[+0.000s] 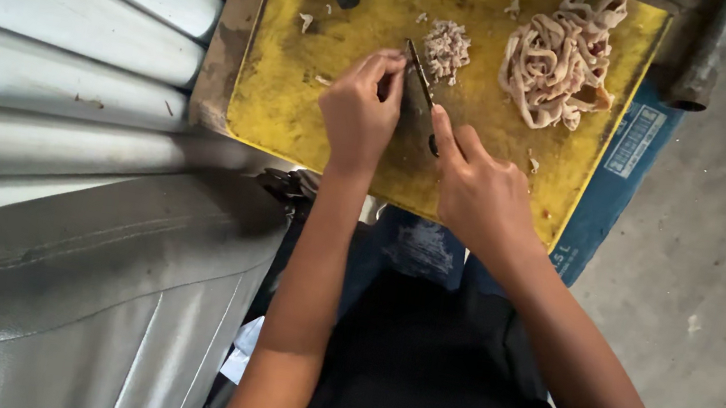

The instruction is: The person cuts animal intestines into smaller segments using a knife on a cutting board and kemudian places them into a metal bowl containing meat.

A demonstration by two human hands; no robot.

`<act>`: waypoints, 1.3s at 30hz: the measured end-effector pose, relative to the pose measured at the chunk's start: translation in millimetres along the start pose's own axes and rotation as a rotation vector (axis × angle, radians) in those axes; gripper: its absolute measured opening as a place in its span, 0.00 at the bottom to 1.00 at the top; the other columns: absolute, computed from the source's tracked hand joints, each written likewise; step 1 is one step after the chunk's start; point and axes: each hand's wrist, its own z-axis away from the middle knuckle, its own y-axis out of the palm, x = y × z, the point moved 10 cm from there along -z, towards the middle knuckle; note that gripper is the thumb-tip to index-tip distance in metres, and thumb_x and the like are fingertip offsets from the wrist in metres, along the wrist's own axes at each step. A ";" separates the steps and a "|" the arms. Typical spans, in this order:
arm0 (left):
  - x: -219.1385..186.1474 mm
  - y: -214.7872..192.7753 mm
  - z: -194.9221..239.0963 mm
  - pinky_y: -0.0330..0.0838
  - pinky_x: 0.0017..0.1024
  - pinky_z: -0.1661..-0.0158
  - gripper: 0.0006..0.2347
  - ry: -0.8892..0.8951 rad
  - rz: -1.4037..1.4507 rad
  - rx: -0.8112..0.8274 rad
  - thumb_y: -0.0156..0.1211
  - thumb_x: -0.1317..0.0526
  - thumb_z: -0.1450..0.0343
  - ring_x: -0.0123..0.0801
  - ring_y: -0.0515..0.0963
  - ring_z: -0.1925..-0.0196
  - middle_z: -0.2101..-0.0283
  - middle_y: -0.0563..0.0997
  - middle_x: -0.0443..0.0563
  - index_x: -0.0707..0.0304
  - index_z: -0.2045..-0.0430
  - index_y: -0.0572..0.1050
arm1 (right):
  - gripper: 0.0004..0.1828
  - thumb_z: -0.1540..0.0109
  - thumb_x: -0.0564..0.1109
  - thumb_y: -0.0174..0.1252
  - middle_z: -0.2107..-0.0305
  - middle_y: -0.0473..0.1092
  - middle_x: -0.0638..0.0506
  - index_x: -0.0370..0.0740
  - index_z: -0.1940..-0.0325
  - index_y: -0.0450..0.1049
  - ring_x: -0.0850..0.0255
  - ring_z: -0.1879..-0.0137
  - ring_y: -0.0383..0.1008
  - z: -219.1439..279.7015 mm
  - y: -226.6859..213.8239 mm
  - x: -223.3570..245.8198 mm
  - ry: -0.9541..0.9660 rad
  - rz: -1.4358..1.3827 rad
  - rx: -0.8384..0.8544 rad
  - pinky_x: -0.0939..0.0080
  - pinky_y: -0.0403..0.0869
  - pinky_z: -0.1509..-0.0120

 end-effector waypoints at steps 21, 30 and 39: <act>-7.5 1.9 3.9 0.79 0.34 0.56 0.02 0.063 -0.035 0.001 0.63 0.68 0.29 0.44 0.85 0.56 0.56 0.85 0.51 0.64 0.65 0.80 | 0.36 0.42 0.34 0.53 0.62 0.70 0.43 0.26 0.27 0.63 0.52 0.70 0.79 8.5 17.6 17.6 -0.062 0.276 -0.045 0.56 0.79 0.69; -10.4 10.3 -10.3 0.78 0.34 0.58 0.01 0.122 0.037 0.014 0.64 0.68 0.27 0.44 0.85 0.56 0.57 0.85 0.50 0.63 0.66 0.78 | 0.38 0.44 0.33 0.52 0.58 0.71 0.40 0.30 0.27 0.62 0.44 0.71 0.79 9.4 9.7 -3.2 0.040 0.080 -0.022 0.47 0.78 0.67; 1.6 6.2 -9.2 0.80 0.30 0.57 0.06 0.013 0.170 0.046 0.64 0.69 0.29 0.40 0.86 0.57 0.56 0.84 0.49 0.62 0.61 0.80 | 0.37 0.42 0.35 0.52 0.58 0.70 0.40 0.31 0.26 0.61 0.42 0.72 0.77 10.4 2.2 -3.9 0.061 0.036 -0.059 0.45 0.77 0.68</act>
